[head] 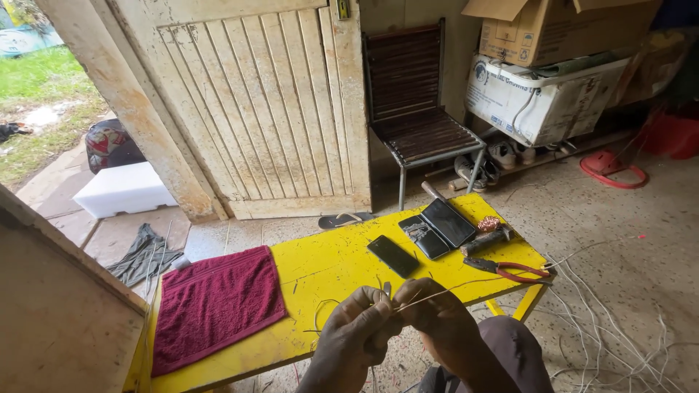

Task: Stripping the insulation from electrical wires and twisting the copper strands together.

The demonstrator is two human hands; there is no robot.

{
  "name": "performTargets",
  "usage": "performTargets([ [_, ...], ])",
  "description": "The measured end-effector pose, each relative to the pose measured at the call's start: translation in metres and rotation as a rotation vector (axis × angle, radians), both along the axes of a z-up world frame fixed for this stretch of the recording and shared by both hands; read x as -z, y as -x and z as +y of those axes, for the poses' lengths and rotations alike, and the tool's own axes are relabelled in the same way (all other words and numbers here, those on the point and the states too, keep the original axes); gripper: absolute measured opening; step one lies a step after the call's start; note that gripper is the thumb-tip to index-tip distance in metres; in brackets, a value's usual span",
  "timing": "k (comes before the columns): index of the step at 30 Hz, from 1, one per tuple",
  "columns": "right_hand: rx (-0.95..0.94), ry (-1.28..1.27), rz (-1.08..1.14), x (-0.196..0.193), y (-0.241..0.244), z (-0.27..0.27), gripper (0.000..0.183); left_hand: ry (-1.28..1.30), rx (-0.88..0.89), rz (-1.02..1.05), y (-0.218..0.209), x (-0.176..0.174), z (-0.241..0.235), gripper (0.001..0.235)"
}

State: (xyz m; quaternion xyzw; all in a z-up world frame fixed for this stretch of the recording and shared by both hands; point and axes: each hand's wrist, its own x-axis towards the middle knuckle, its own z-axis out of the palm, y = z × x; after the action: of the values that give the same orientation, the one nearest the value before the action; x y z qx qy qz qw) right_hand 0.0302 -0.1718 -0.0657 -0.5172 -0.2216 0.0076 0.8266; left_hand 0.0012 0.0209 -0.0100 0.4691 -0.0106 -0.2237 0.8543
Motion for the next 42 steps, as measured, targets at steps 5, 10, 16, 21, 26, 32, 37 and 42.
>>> performTargets([
  [5, 0.098, 0.059, -0.058, 0.008, 0.001, -0.001, 0.008, -0.052, -0.111, 0.042, -0.001, 0.003, -0.007, 0.011],
  [10, 0.142, -0.037, 0.008, 0.002, 0.013, 0.008, 0.013, 0.103, -0.243, -0.117, -0.005, 0.015, -0.015, 0.009],
  [16, 0.459, 0.539, -0.073, -0.036, 0.036, -0.004, 0.014, 0.0, -0.262, -0.043, -0.001, 0.014, -0.018, 0.011],
  [21, 0.127, 0.295, -0.387, -0.051, 0.018, -0.021, 0.009, 0.103, -0.09, -0.02, 0.004, 0.004, -0.016, 0.01],
  [26, 0.012, 0.222, -0.192, -0.046, 0.007, -0.032, 0.022, 0.172, 0.046, 0.039, 0.018, -0.012, -0.013, 0.015],
  [32, 0.116, 0.391, -0.362, -0.057, 0.013, -0.024, 0.013, 0.187, -0.04, 0.016, 0.014, -0.006, -0.013, 0.017],
  [37, 0.289, 0.595, -0.43, -0.06, 0.023, -0.02, 0.017, 0.16, -0.255, 0.003, 0.009, -0.008, -0.014, 0.016],
  [42, 0.193, 0.459, -0.515, -0.085, 0.034, -0.017, 0.008, 0.366, -0.108, 0.099, 0.013, -0.009, -0.017, 0.01],
])
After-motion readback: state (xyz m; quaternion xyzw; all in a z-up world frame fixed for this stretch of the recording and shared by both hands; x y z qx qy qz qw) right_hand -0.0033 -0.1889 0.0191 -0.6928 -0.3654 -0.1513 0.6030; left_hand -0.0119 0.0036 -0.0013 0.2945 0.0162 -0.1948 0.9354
